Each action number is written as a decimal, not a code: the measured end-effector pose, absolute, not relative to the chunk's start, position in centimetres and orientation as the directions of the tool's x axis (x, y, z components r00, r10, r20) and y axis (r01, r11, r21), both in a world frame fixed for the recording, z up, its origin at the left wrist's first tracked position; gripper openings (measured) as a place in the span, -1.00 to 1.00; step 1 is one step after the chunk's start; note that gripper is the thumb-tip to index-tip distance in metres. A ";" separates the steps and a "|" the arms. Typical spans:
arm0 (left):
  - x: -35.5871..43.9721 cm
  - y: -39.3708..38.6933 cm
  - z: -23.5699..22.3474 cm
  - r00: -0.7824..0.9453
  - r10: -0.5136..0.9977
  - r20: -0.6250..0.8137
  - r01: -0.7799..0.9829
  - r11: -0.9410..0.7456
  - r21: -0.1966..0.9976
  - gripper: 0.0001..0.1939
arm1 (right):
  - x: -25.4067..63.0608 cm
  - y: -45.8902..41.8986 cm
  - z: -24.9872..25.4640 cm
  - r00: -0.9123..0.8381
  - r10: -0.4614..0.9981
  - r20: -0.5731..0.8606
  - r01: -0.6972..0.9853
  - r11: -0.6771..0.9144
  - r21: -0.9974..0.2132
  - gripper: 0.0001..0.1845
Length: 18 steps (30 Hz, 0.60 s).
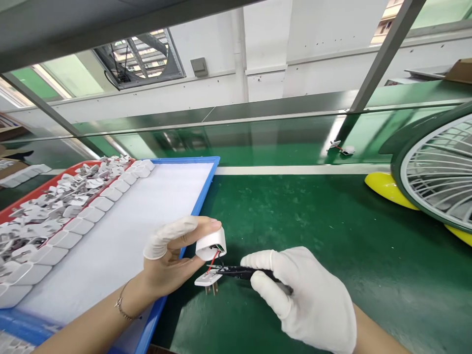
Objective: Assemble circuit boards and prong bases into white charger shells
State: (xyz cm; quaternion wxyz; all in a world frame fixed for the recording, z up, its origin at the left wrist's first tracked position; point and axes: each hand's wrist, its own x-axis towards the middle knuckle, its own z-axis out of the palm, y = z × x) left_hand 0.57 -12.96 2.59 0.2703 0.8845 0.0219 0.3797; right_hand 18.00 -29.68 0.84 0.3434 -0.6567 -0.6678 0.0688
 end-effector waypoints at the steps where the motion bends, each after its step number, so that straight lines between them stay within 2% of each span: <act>1: 0.6 -13.0 2.5 0.700 0.244 0.671 -0.178 -0.851 0.495 -0.44 | 18.0 -29.7 0.9 0.095 0.925 0.369 0.829 0.132 -0.544 -0.77; 4: 0.6 -13.0 2.3 0.672 0.251 0.697 -0.206 -0.841 0.501 -0.32 | 18.1 -29.6 0.8 0.091 0.927 0.365 0.831 0.131 -0.540 -0.76; 9: 0.5 -13.0 2.3 0.678 0.272 0.683 -0.174 -0.844 0.508 -0.31 | 18.5 -29.7 0.5 0.070 0.931 0.359 0.842 0.138 -0.522 -0.76; 15: 0.6 -13.2 2.8 0.739 0.280 0.612 -0.101 -0.853 0.512 -0.55 | 18.2 -29.3 0.8 0.112 0.926 0.360 0.832 0.111 -0.544 -0.76; 18: 0.6 -13.1 2.6 0.715 0.234 0.659 -0.154 -0.866 0.475 -0.41 | 18.4 -29.3 0.5 0.097 0.931 0.352 0.840 0.113 -0.531 -0.76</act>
